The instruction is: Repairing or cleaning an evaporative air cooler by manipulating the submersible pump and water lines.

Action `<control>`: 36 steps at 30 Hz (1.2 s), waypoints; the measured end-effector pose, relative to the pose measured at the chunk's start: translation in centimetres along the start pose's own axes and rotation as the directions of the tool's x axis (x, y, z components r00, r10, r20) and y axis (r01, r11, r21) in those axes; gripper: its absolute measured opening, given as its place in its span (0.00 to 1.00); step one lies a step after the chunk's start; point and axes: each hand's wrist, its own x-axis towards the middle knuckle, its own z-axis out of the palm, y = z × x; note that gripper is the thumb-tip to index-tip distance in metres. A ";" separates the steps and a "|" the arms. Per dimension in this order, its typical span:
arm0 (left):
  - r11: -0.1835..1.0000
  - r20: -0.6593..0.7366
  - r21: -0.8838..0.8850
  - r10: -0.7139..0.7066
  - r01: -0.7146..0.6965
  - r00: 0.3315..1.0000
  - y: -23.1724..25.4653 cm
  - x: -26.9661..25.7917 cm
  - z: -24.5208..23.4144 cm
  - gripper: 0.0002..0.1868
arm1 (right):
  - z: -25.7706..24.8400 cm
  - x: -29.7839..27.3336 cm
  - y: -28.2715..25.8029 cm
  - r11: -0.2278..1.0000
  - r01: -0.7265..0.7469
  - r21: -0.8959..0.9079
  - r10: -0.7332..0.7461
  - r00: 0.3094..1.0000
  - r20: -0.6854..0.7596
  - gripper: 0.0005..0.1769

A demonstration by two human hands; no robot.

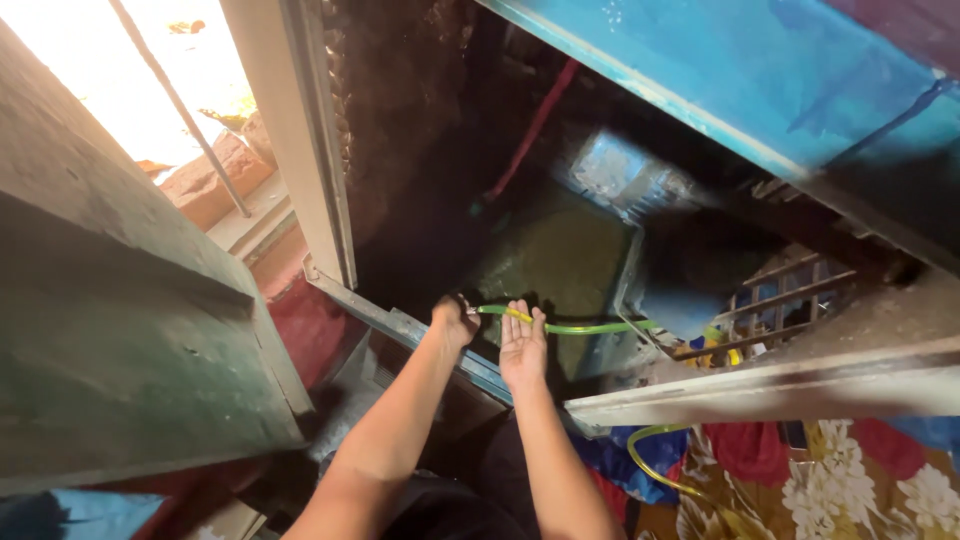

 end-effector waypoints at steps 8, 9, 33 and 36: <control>1.000 0.320 -0.011 0.008 -0.004 0.947 8.0 1.0 4.8 0.15 | -0.3 0.1 0.1 0.999 0.035 0.009 -0.035 0.999 0.017 0.31; 0.999 0.436 -0.008 0.050 -0.052 0.899 7.2 -2.2 10.7 0.12 | -0.5 0.2 0.3 0.999 0.036 0.010 -0.036 0.999 0.019 0.31; 0.875 0.040 0.446 0.192 -0.190 0.981 0.7 -1.1 0.7 0.11 | -1.0 0.4 0.3 0.999 0.008 -0.031 -0.008 1.000 0.011 0.28; 0.921 0.007 0.379 0.096 -0.092 0.995 0.6 -2.3 1.5 0.10 | -1.4 0.6 0.3 1.000 0.014 -0.023 -0.012 0.998 0.056 0.28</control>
